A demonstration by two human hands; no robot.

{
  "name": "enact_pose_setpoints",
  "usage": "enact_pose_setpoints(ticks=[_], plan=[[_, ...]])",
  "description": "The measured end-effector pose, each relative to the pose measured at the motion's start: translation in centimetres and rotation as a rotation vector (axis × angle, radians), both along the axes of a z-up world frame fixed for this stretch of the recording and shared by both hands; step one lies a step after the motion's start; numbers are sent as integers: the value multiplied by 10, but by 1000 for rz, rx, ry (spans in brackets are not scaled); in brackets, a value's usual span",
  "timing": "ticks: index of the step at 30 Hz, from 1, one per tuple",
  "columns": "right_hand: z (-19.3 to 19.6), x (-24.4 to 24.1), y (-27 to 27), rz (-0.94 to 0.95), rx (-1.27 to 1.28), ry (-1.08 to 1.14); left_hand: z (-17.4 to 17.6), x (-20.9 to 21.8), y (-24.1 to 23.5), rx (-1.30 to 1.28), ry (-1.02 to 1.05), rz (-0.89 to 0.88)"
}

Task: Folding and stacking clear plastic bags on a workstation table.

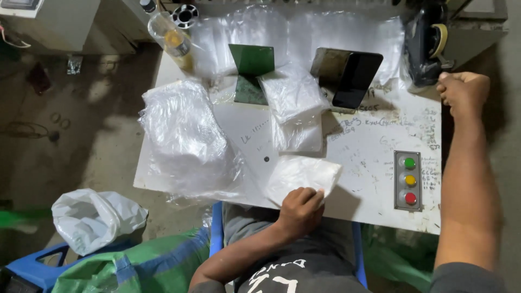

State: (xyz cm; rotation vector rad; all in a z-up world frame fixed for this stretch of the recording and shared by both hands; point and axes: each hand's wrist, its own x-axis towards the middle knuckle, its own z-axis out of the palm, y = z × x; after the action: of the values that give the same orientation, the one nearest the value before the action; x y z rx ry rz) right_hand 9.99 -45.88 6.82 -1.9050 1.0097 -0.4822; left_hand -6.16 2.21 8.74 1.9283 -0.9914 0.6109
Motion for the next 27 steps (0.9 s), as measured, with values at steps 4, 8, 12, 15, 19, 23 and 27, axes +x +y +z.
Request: enact_pose_setpoints(ticks=[4,8,12,15,19,23,27], plan=[[-19,-4,-2,263,202,416,-33,-12,-9,111,20,-14],[32,-52,103,570,182,612,-56,-8,-16,211,-41,-42],[-31,-122,185,683,554,367,-113,-1,-27,263,-209,62],[-32,-157,243,784,574,401,-106,11,-23,266,-193,68],[-66,-190,265,564,655,136,-60,10,-13,23,266,-70],[-36,-207,285,605,827,-412,1,8,-15,-364,1088,-325],[-123,-253,281,511,699,-323,-2,12,-23,-500,1684,-420]])
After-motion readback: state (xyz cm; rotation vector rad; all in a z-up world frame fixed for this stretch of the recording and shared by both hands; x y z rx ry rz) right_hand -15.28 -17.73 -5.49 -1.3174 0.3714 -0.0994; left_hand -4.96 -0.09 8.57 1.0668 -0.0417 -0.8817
